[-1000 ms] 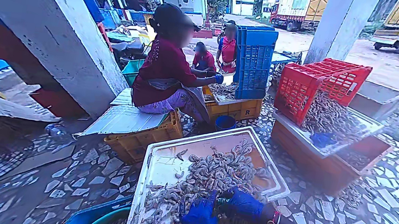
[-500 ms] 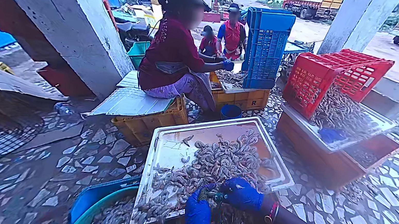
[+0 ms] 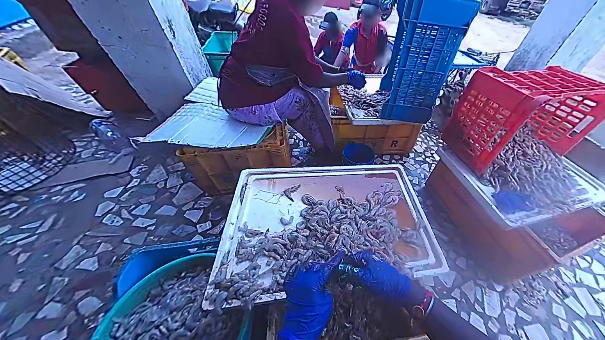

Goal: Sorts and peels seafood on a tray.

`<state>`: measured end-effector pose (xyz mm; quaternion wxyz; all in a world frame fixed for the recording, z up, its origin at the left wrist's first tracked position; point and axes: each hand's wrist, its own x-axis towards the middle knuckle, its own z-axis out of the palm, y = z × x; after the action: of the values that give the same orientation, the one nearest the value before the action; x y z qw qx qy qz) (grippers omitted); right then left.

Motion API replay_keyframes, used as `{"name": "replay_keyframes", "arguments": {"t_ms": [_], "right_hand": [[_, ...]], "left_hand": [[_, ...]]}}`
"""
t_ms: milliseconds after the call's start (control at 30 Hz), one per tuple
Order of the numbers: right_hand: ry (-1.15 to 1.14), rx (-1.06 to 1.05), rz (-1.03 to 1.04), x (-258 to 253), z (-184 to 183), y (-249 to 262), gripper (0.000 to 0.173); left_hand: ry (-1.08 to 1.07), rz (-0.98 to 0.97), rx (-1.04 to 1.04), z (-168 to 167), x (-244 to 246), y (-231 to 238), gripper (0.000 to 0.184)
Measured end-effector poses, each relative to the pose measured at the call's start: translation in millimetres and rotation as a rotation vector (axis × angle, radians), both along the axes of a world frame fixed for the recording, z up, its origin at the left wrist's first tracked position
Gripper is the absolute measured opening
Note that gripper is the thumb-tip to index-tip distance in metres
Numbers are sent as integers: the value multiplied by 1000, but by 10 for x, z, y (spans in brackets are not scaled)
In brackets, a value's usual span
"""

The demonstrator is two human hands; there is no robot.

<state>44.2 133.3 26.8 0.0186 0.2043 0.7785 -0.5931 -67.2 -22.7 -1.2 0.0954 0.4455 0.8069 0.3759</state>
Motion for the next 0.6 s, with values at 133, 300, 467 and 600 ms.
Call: {"name": "replay_keyframes", "arguments": {"t_ms": [133,300,467,600], "right_hand": [[-79,467,181,13,95,53,31],[138,907,362,42,-7,48,24],[88,523,174,95,14,79,25],[96,353,108,87,-17,33,26]], "left_hand": [[151,11,26,-164,-12,-8,57],[-245,156,-36,-17,-61,-10,36],[-451,22,-150,-113,-309,-89,63],[-396,-58,-238,-22,-123,-45,44]]}}
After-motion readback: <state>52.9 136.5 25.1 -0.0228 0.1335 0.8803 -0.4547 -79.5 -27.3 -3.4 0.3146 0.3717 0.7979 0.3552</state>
